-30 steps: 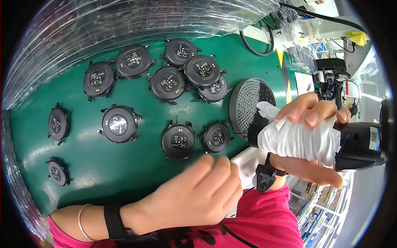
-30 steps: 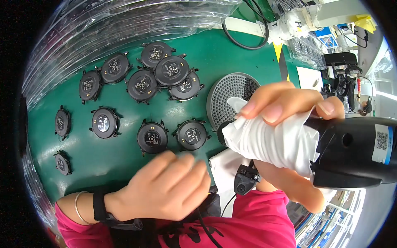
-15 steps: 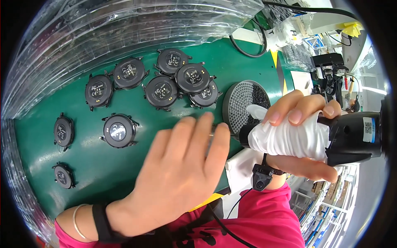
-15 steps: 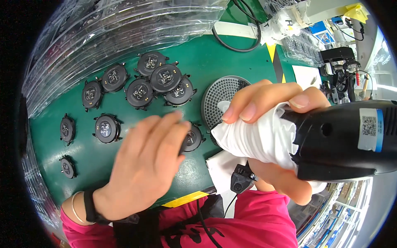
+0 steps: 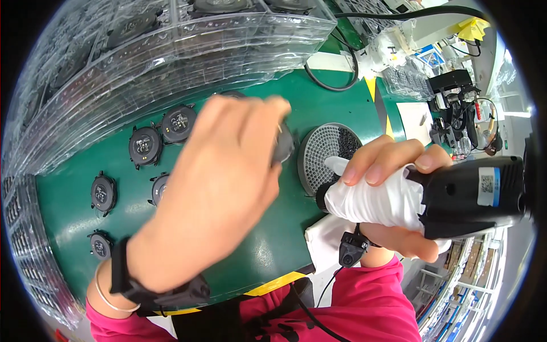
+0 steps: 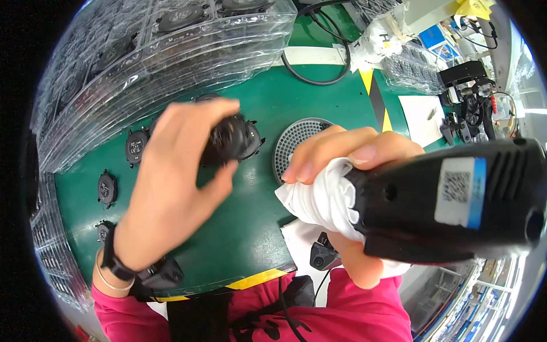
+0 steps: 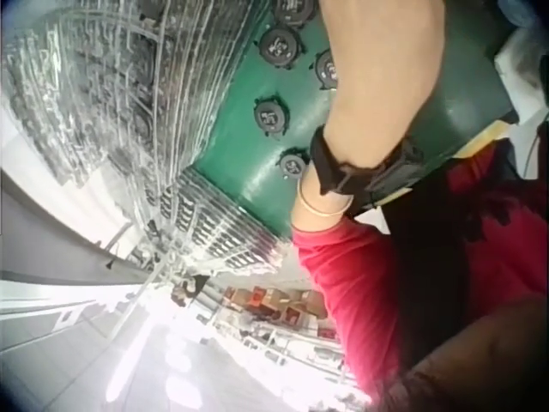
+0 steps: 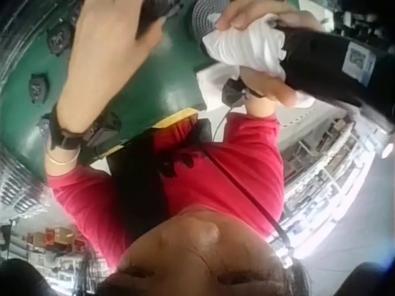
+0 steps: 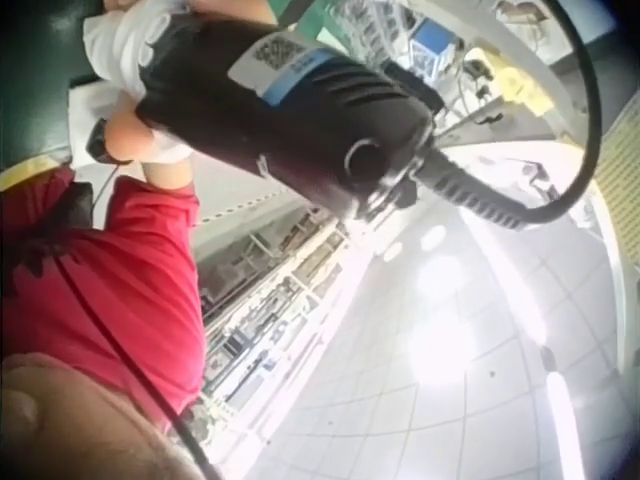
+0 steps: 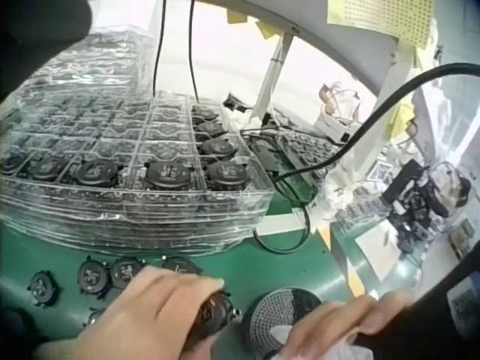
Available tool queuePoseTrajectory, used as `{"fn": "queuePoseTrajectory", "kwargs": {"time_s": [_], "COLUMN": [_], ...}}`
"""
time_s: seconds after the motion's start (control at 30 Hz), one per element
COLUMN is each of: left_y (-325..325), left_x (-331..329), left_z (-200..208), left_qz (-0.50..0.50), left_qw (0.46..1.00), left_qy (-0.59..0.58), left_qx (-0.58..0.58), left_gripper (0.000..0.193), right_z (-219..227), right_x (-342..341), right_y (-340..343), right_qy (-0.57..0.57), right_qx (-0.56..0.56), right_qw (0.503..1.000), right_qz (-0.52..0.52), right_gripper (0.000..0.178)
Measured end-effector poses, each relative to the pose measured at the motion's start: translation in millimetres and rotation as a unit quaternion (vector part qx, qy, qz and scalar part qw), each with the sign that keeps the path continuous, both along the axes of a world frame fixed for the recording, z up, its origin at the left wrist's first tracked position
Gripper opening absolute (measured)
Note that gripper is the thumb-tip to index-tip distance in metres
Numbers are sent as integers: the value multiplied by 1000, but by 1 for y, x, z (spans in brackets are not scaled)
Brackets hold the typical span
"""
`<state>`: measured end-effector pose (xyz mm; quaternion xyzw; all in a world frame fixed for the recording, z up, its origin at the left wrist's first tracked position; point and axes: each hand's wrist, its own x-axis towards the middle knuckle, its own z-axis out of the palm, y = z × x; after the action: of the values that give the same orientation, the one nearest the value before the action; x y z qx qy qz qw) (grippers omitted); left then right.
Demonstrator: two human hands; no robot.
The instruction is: The person picks up a screw with a power screwdriver and drives it into the back of a smartwatch, repeating this for several watches. They occasionally move finished watches aside and pick up new ones from the table or a plastic tray.
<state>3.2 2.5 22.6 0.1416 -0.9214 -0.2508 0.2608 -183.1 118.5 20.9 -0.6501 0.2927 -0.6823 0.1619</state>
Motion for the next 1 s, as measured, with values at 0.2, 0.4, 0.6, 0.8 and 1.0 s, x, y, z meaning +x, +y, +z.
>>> {"fn": "queuePoseTrajectory", "kwargs": {"time_s": [0.2, 0.4, 0.6, 0.8, 1.0], "left_y": [-11, -17, -9, -5, -2], "left_x": [-18, -24, -33, -30, -30], "left_z": [6, 4, 21, 14, 17], "left_qz": [16, 10, -24, -55, -55], "left_qw": [995, 992, 993, 989, 988], "left_qy": [-67, -120, -115, -136, -146], "left_qx": [67, 36, 12, 11, 4], "left_gripper": [53, 52, 51, 52, 48], "right_z": [-4, -4, -4, -4, -5], "right_x": [-5, -3, -8, -6, -9], "right_y": [0, 5, 4, 3, 1], "right_qy": [-19, -31, -27, -21, -8], "right_qx": [-2, 26, 22, 31, 49], "right_qw": [1000, 999, 999, 999, 998], "right_qz": [-9, -34, -11, -39, -29], "right_gripper": [92, 92, 93, 94, 94]}}
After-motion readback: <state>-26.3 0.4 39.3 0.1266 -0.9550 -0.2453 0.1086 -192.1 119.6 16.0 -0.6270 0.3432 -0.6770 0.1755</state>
